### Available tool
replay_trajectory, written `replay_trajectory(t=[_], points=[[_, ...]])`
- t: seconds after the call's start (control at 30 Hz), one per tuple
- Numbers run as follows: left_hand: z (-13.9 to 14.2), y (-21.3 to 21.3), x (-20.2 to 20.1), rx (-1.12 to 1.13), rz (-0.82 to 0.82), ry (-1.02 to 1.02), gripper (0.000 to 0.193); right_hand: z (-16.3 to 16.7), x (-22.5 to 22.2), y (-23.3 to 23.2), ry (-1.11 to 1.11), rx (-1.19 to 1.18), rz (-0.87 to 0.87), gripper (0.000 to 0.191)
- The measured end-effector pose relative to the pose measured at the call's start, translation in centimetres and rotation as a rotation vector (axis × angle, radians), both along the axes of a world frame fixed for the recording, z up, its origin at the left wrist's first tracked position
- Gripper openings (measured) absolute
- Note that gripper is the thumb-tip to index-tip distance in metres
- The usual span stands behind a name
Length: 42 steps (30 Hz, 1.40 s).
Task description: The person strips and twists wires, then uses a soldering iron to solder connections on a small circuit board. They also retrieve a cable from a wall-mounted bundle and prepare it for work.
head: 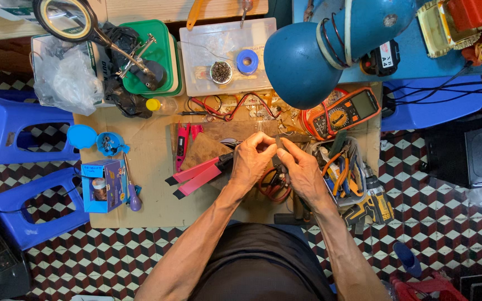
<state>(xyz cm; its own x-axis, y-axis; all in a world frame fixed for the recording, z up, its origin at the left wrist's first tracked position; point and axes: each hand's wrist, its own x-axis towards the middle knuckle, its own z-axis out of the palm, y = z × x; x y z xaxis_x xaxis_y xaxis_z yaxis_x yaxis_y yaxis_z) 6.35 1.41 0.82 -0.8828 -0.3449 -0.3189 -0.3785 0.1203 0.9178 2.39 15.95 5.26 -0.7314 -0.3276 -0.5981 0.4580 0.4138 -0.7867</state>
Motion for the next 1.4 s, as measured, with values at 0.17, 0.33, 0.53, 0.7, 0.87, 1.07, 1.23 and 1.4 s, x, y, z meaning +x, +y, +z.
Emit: replay_trajectory(t=[0.17,0.33,0.53,0.7,0.87,1.07,1.23,1.4], points=[[0.2,0.1,0.1,-0.016,0.007,0.02,0.016,-1.0,0.0,0.1,-0.07,-0.08,-0.069,0.052],[1.0,0.0,0.1,0.022,0.0,0.054,0.017,-1.8,-0.3,1.2,-0.413,-0.466,-0.264,0.052],[1.4,-0.3,0.1,0.036,-0.025,0.08,0.017,-1.9,-0.5,1.9,-0.579,-0.686,-0.28,0.034],[1.3,-0.3,0.2,0.1,-0.017,0.057,0.017,-1.5,-0.5,1.8,-0.586,-0.691,-0.272,0.032],[1.5,-0.6,0.3,0.118,-0.049,0.038,0.02,-0.8,-0.1,1.9,-0.449,-0.586,-0.223,0.048],[1.2,-0.8,0.0,0.117,-0.082,0.028,0.023,-0.7,0.0,1.5,-0.372,-0.511,-0.226,0.054],[0.3,-0.8,0.0,0.068,-0.116,0.03,0.023,-0.6,0.1,1.4,-0.283,-0.357,-0.179,0.057],[-0.1,-0.4,0.1,-0.002,-0.09,0.005,0.021,-0.3,0.0,1.3,-0.117,-0.162,-0.036,0.055]])
